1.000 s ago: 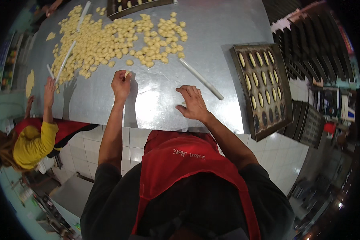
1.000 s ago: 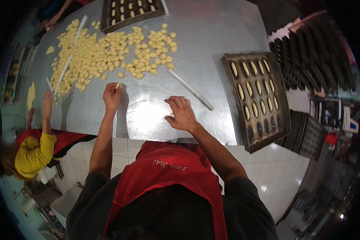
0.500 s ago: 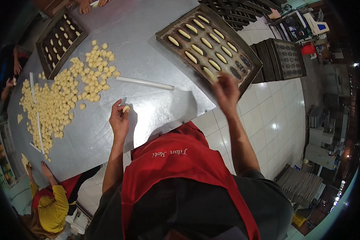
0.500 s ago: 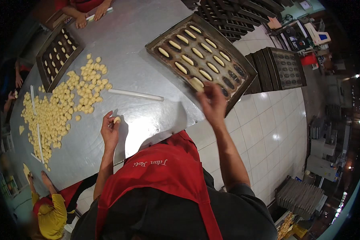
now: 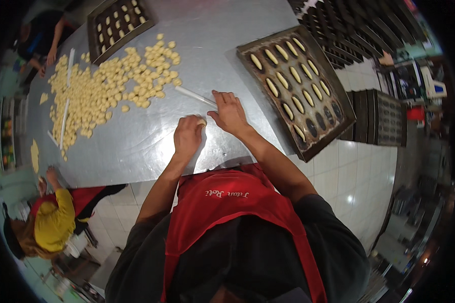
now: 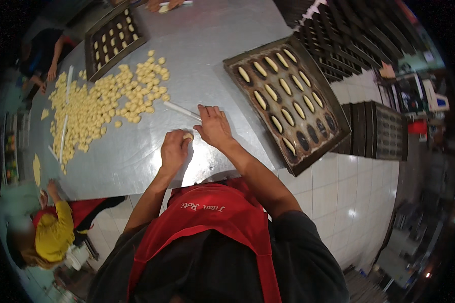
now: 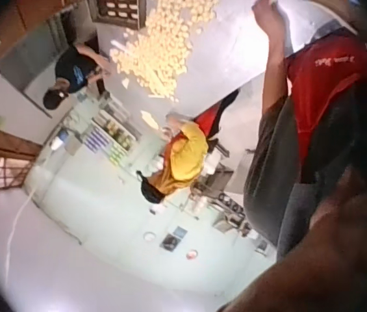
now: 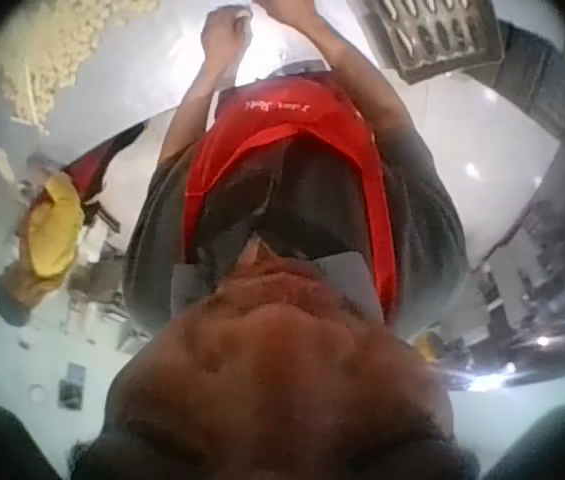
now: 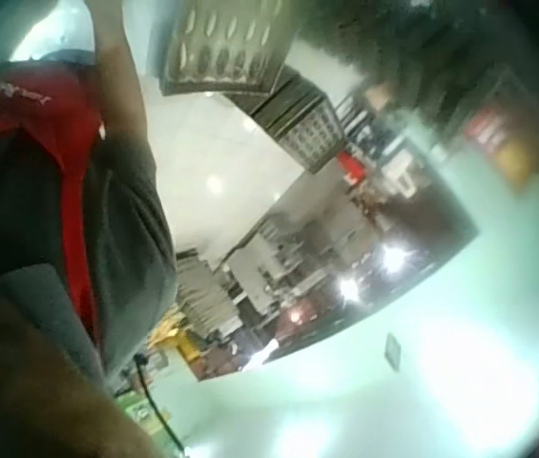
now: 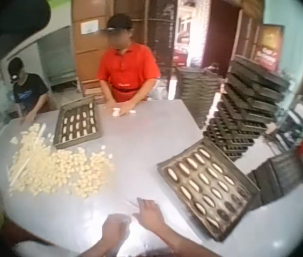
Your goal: The recorder is shaping dough balls into small loaves and placing them on a baking tray in a bakery production area.
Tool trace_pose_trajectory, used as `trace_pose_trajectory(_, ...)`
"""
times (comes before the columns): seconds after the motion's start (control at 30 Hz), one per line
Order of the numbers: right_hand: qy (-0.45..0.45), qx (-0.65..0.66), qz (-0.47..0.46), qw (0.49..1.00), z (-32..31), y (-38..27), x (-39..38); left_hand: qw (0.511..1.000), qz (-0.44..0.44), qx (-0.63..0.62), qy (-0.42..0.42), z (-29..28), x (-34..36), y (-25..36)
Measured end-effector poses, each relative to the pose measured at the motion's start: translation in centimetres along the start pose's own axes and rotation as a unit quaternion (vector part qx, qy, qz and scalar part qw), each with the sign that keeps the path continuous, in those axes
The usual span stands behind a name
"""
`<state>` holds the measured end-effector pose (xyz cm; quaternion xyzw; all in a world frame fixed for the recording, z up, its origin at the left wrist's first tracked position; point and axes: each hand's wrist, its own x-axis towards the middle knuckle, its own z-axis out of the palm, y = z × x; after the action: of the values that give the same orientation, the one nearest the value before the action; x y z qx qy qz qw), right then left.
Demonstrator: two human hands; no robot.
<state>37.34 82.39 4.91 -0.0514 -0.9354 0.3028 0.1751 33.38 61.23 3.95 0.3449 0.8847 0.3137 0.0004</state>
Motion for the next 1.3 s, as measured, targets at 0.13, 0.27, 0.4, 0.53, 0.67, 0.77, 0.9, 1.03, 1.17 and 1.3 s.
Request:
trace_pose_trajectory(0.13,-0.053,-0.062,-0.019,0.996,2.3,1.5,-1.6,0.992,0.044,0.11,-0.043,-1.3,-3.7,1.2)
trace_pose_trajectory(0.27,-0.092,0.008,-0.169,0.981,-0.2,0.9,-4.7,0.993,-0.022,0.112,-0.04,-2.9,-2.2,1.2)
trace_pose_trajectory(0.4,-0.109,0.039,-0.146,0.982,1.9,-0.3,1.3,0.976,-0.068,0.208,0.021,-1.5,3.6,-4.7)
trace_pose_trajectory(0.53,-0.091,0.002,-0.087,0.992,2.5,-0.6,-2.8,0.98,-0.042,0.196,0.002,-0.8,-0.5,-3.9)
trace_pose_trajectory(0.67,-0.171,0.081,-0.025,0.982,0.3,0.3,-5.7,0.99,-0.017,0.092,-0.107,-1.1,-6.8,-0.2)
trace_pose_trajectory(0.77,-0.145,0.022,0.0,0.989,1.1,0.0,-2.8,0.997,0.04,0.03,-0.063,-0.3,-6.0,-0.4)
trace_pose_trajectory(0.9,-0.114,-0.057,-0.148,0.981,2.4,-2.1,-1.9,0.997,-0.061,0.054,0.017,0.9,-2.4,1.4)
trace_pose_trajectory(1.03,-0.088,-0.047,-0.226,0.969,0.9,-2.0,-7.5,0.997,-0.002,0.027,-0.067,0.6,-8.2,1.6)
trace_pose_trajectory(1.17,-0.119,-0.06,-0.135,0.982,2.3,-3.4,-4.1,0.997,0.057,0.031,-0.046,-1.4,-8.2,1.6)
trace_pose_trajectory(1.3,-0.147,0.064,-0.038,0.986,7.0,-5.1,0.9,0.989,-0.096,-0.107,0.046,-2.7,-5.3,-1.8)
